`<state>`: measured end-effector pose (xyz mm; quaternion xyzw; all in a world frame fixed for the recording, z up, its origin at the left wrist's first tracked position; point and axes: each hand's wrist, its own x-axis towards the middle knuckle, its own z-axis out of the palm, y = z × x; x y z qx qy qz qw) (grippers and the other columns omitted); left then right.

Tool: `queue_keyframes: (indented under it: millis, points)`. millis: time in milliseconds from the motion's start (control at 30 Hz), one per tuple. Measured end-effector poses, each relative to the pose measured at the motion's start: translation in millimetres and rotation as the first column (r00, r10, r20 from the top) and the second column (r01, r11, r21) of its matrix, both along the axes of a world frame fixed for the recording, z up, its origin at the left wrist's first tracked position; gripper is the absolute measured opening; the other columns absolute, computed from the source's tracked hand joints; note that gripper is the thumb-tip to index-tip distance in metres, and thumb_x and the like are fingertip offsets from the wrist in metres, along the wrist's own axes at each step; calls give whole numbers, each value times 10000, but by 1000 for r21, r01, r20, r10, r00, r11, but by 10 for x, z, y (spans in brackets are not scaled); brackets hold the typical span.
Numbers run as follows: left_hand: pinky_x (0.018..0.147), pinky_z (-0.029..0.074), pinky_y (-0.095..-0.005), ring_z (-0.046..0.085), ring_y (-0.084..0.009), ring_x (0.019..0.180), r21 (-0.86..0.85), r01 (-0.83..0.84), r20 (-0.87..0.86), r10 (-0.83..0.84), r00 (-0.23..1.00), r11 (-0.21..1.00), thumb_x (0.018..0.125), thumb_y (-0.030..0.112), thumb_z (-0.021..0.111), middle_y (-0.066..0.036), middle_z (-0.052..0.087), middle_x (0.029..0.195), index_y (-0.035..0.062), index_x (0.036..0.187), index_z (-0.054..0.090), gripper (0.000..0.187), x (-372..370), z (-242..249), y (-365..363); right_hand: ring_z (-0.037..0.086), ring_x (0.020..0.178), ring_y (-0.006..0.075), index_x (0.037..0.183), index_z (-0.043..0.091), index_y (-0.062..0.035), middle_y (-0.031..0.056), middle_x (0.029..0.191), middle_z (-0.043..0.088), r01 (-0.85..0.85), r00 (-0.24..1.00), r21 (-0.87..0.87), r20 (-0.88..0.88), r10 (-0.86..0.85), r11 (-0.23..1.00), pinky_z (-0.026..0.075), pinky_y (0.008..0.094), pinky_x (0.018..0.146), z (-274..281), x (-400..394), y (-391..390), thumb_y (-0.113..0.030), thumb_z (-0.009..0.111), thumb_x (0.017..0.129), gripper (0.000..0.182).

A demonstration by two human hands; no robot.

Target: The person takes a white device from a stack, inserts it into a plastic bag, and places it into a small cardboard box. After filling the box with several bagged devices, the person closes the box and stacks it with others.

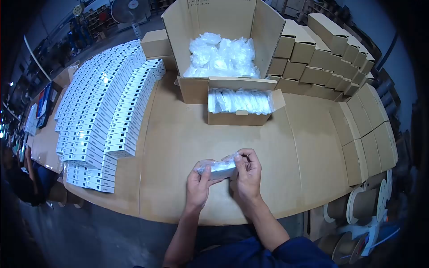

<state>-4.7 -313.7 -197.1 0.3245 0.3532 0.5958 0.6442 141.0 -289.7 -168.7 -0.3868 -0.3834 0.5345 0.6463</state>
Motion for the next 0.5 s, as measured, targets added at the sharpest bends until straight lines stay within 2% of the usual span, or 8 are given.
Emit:
queue_keyframes:
  millis: [33, 67, 167, 267, 367, 400, 500]
  points:
    - [915, 643, -420, 688, -257, 1111, -28, 7, 51, -5, 999, 1000, 1113, 200, 475, -142, 635, 1223, -33, 1260, 570, 291, -4, 41, 18, 683, 879, 142, 1114, 540, -12, 122, 948, 718, -13, 1000, -16, 21, 13, 1000, 551, 278, 825, -2, 15, 2, -83, 577, 1067, 93]
    - [900, 646, -420, 721, -268, 1036, -63, -28, 96, 34, 995, 998, 1109, 201, 492, -140, 674, 1136, -39, 1214, 590, 280, 29, 59, 28, 699, 885, 140, 1122, 541, -17, 148, 988, 740, -24, 999, -14, -40, 23, 1000, 550, 260, 808, 11, 21, -5, -72, 578, 1064, 89]
    - [881, 648, -413, 730, -263, 1004, -113, -71, 78, 80, 994, 991, 1110, 225, 495, -142, 683, 1113, -43, 1205, 589, 299, 69, 52, 46, 700, 1044, 200, 1117, 577, -13, 217, 1168, 722, -1, 994, -95, -107, -9, 996, 548, 314, 911, 30, 39, -44, -54, 609, 1039, 93]
    - [861, 648, -401, 731, -255, 999, -171, -107, -4, 108, 994, 979, 1115, 252, 486, -142, 685, 1108, -33, 1187, 596, 314, 74, 158, 75, 643, 1211, 272, 1099, 686, 1, 258, 1339, 648, -86, 993, 271, -51, 104, 959, 503, 381, 1035, -85, 185, 21, -4, 667, 973, 127]
    - [849, 648, -394, 731, -243, 986, -133, -91, 24, 95, 995, 987, 1120, 272, 468, -142, 688, 1083, -26, 1159, 595, 327, 58, 167, 94, 567, 1320, 333, 1074, 774, 0, 268, 1433, 579, -482, 874, 227, 198, 444, 846, 432, 424, 1128, 39, 451, 17, 29, 730, 890, 191]
    - [847, 649, -398, 729, -242, 985, -124, -75, 11, 77, 997, 989, 1121, 273, 464, -142, 683, 1088, -20, 1142, 586, 318, 58, 165, 99, 645, 1199, 293, 1080, 800, -19, 237, 1337, 658, -510, 809, 190, 438, 392, 839, 499, 386, 1035, 114, 487, 54, 24, 767, 849, 237]
    - [849, 651, -428, 724, -257, 992, -123, -46, -8, 46, 999, 991, 1121, 260, 454, -151, 670, 1096, 8, 1117, 552, 271, 41, 108, 98, 705, 1022, 234, 1099, 794, -32, 176, 1182, 741, -529, 690, 36, 600, 405, 848, 551, 353, 909, 149, 522, 126, 11, 787, 834, 268]
